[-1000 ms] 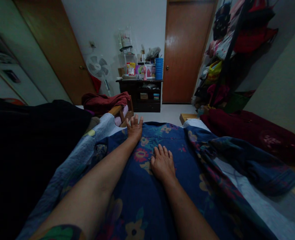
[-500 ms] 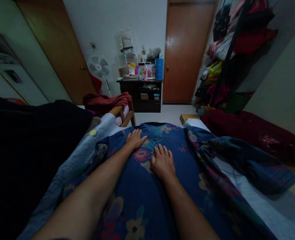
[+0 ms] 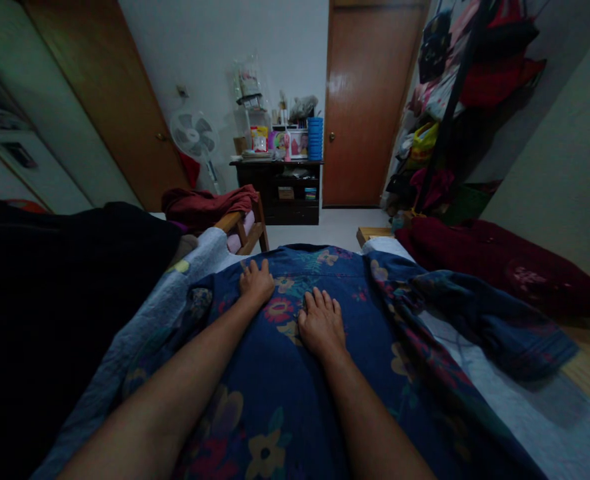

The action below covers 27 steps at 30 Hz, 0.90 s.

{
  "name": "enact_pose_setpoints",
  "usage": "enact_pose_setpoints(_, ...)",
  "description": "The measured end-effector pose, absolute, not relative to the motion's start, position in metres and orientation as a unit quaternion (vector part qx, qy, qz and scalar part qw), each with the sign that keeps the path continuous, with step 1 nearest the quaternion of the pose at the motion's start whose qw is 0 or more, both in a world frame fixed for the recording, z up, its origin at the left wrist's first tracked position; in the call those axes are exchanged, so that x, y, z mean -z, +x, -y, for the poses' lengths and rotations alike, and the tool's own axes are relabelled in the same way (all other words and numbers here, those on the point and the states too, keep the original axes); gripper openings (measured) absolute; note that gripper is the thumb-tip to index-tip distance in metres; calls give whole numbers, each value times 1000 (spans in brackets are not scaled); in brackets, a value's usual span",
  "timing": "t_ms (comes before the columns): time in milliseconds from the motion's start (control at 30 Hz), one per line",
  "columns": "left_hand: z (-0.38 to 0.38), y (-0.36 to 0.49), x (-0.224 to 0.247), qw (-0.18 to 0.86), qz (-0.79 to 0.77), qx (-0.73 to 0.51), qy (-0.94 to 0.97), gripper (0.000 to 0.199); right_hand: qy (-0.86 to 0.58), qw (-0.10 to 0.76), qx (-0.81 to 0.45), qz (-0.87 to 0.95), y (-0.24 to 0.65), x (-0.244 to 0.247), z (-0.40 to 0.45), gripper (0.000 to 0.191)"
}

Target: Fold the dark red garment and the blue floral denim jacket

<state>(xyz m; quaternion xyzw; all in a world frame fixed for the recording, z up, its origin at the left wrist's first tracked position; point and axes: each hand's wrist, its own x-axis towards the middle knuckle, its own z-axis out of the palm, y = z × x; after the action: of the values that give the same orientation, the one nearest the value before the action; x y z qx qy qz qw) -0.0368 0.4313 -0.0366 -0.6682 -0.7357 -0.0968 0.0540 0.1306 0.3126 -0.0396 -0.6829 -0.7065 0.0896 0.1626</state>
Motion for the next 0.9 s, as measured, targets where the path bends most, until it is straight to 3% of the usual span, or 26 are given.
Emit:
enact_pose_setpoints(100, -421, -49, 35, -9, 762, 63, -644, 73, -685, 160, -93, 704, 130, 39, -312, 54)
enact_pose_setpoints(200, -422, -67, 34, -79, 766, 27, -638, 80, -685, 161, -99, 704, 130, 38, -312, 54)
enact_pose_setpoints(400, -432, -91, 36, -58, 781, 23, -621, 75, -680, 167, -98, 707, 131, 38, -312, 54)
enact_pose_setpoints(633, -407, -54, 27, 104, 725, 41, -680, 49, -680, 166, -85, 709, 131, 39, -311, 54)
enact_pose_setpoints(800, -364, -11, 38, -30, 656, 51, -752, 51, -680, 177, -74, 708, 130, 40, -311, 53)
enact_pose_setpoints(900, -352, -7, 44, -44, 660, 59, -748, 54, -681, 173, -82, 707, 130, 40, -311, 53)
